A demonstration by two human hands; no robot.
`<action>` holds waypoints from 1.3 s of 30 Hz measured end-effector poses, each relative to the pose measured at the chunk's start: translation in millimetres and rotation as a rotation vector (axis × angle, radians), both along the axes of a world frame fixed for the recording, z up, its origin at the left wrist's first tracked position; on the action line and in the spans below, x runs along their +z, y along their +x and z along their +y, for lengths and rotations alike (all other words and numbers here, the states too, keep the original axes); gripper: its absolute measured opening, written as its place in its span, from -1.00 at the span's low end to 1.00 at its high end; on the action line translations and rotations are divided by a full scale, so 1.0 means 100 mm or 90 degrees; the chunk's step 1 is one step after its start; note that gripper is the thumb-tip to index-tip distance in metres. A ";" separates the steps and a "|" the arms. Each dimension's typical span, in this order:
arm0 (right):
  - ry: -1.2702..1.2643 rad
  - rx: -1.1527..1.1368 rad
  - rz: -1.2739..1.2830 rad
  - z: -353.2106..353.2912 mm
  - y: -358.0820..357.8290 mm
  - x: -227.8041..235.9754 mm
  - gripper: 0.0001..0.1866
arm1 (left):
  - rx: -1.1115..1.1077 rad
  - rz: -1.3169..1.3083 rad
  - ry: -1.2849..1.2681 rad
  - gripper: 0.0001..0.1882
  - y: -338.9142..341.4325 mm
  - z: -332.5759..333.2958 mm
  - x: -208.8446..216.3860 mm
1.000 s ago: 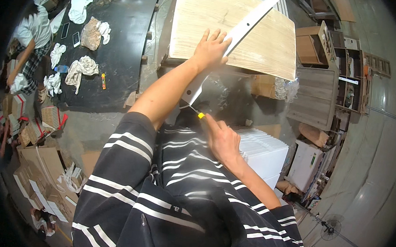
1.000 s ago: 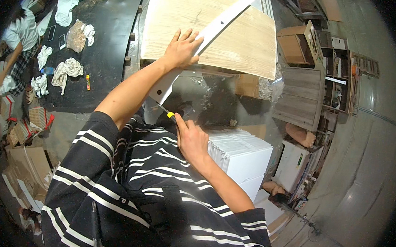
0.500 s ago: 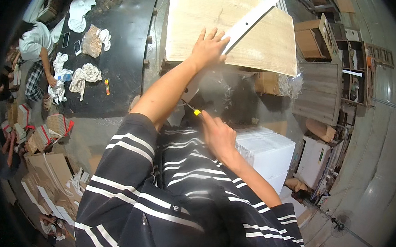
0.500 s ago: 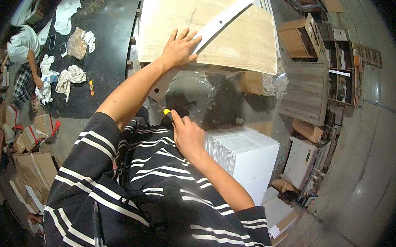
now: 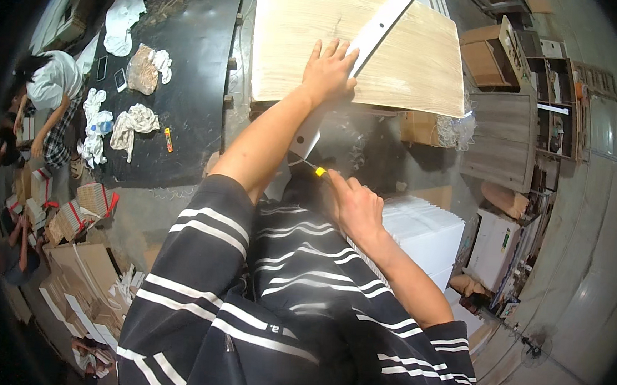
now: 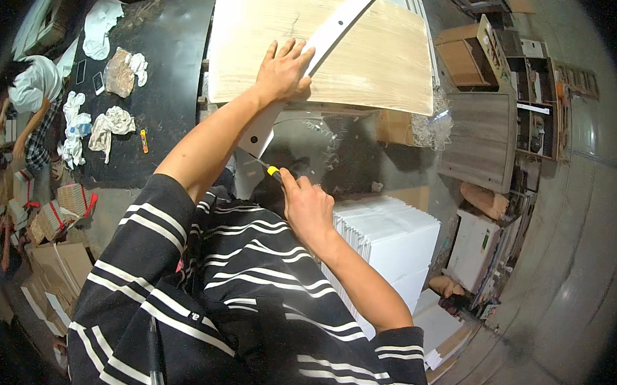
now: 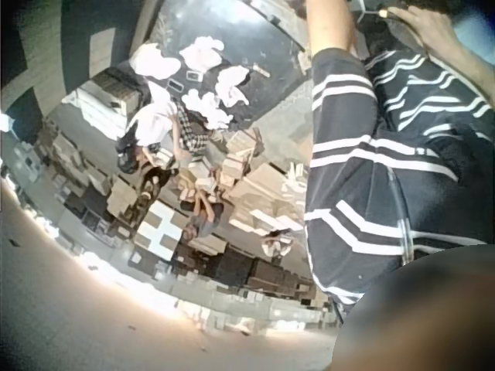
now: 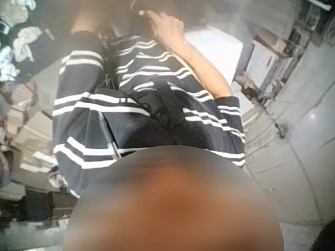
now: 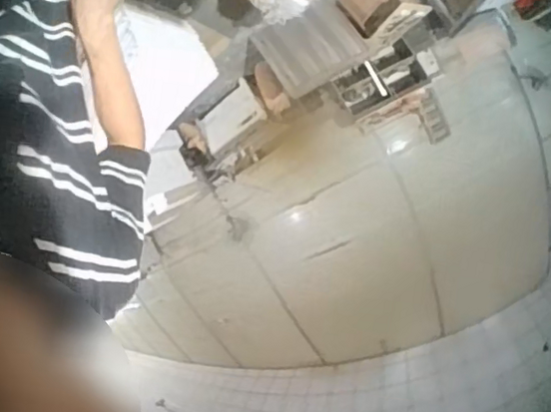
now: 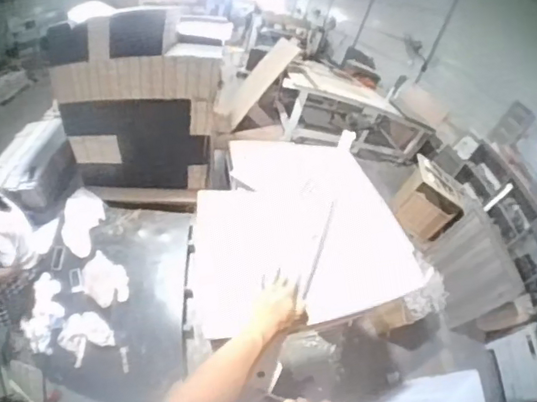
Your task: The person uses a yellow utility knife to cut a long white plastic strip on a wooden workbench. They repeatedly score and snap the strip into shorter pieces, then place the cut pieces onto a stack of similar strips.
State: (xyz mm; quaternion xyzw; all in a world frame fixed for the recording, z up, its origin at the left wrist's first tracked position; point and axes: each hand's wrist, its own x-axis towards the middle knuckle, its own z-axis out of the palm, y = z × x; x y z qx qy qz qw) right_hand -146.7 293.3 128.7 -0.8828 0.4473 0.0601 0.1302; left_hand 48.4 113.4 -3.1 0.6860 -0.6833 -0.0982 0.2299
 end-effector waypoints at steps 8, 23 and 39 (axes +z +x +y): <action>-0.013 0.023 -0.010 -0.02 0.09 -0.30 -0.61 | 0.003 -0.034 0.052 -0.23 0.03 -0.06 0.01; 0.005 -0.015 -0.015 0.03 0.23 -0.39 -0.63 | -0.072 -0.073 0.025 -0.28 0.12 -0.17 -0.14; 0.178 -0.203 0.053 0.13 -0.41 -1.20 -0.67 | -0.064 -0.071 0.038 -0.25 0.08 -0.20 -0.15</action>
